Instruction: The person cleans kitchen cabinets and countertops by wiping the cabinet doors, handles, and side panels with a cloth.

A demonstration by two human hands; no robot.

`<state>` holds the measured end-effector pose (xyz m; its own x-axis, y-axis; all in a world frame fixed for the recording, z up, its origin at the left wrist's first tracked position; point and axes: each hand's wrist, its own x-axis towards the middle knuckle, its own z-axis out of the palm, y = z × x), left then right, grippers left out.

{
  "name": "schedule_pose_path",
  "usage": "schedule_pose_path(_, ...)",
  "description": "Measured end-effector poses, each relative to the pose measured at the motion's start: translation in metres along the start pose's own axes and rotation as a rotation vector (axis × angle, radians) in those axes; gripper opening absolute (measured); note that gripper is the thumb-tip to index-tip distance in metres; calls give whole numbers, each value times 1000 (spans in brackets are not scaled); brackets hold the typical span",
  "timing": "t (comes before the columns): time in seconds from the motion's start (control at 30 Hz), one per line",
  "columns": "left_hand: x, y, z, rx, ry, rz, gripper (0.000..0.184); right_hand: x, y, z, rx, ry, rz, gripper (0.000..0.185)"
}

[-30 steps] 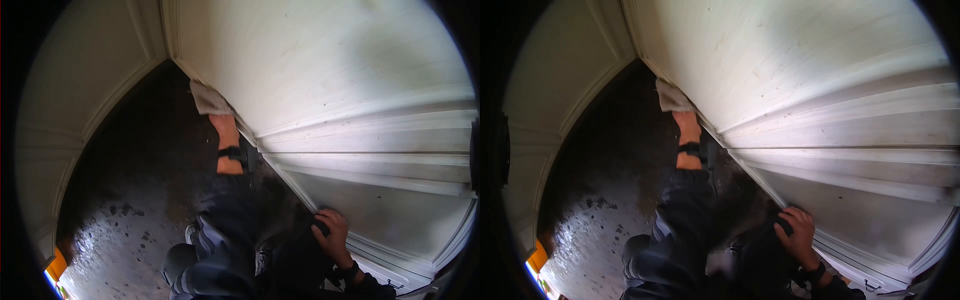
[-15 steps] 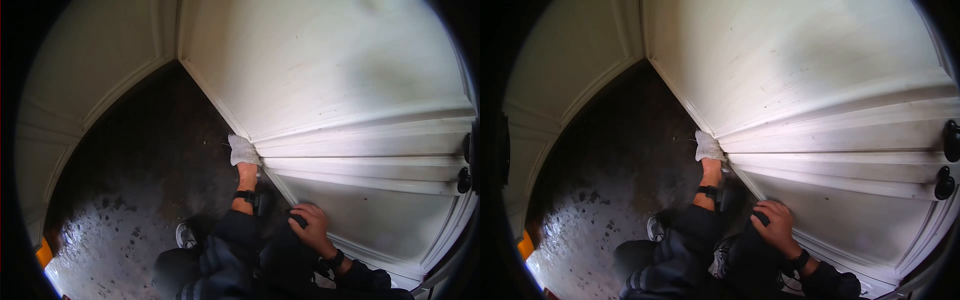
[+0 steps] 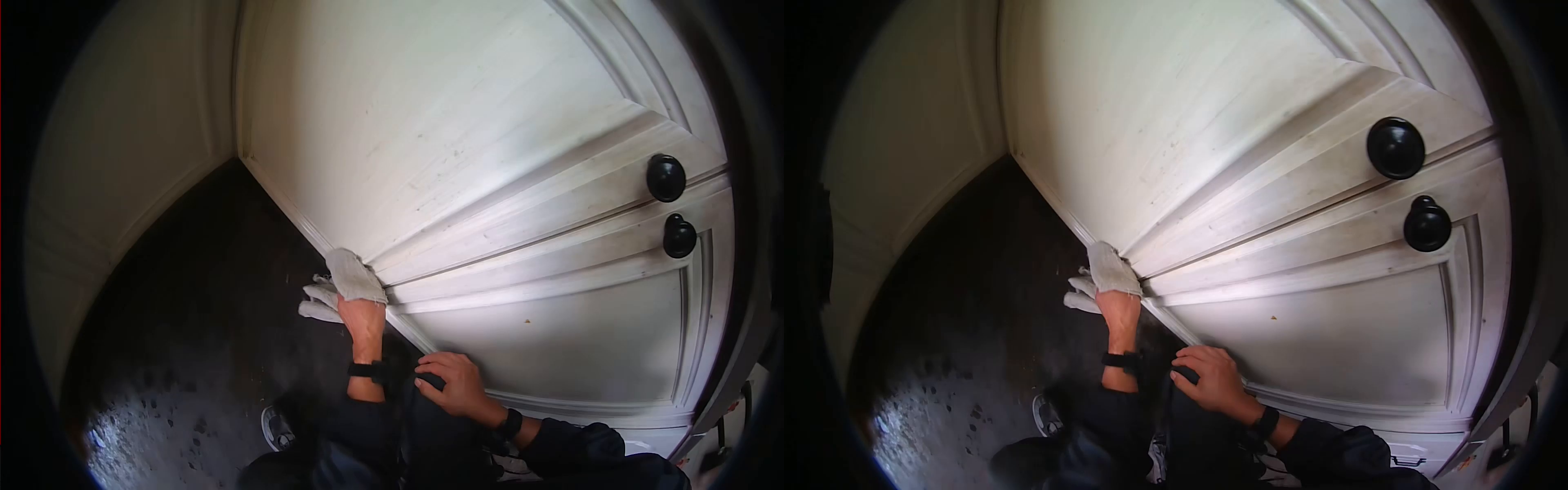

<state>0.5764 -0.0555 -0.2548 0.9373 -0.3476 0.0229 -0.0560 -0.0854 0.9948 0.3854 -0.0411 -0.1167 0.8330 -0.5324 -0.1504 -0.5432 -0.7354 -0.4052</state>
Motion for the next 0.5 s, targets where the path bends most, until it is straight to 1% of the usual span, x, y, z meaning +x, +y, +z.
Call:
schedule_pose_path(0.03, -3, 12, -1, -1, 30, -38, 44, -4, 3, 0, 2, 4, -4, 21)
schedule_pose_path(0.1, -6, 13, -4, 34, -27, -15, 46, -5, 7, 1, 26, 2, -3, 21)
schedule_pose_path(0.17, -9, 22, -4, 211, -2, 151, 43, -6, 9, -1, 41, 5, -12, 21)
schedule_pose_path(0.2, -12, 27, -7, 117, -29, 118, 43, -5, 10, -2, 46, 5, -20, 21)
schedule_pose_path(0.3, -8, 57, -21, 376, -26, 267, 40, -9, 18, -2, 84, 5, -16, 21)
schedule_pose_path(0.33, -1, 73, -29, 373, -40, 221, 33, -12, 20, -3, 90, 12, -21, 21)
schedule_pose_path(0.43, 6, 72, -29, 208, -37, 263, 24, -13, 22, -2, 117, 39, -48, 21)
schedule_pose_path(0.47, 7, 78, -27, 110, 4, 310, 19, -12, 23, -3, 118, 50, -53, 20)
schedule_pose_path(0.5, 7, 86, -28, 56, 5, 312, 21, -13, 23, -3, 123, 64, -60, 19)
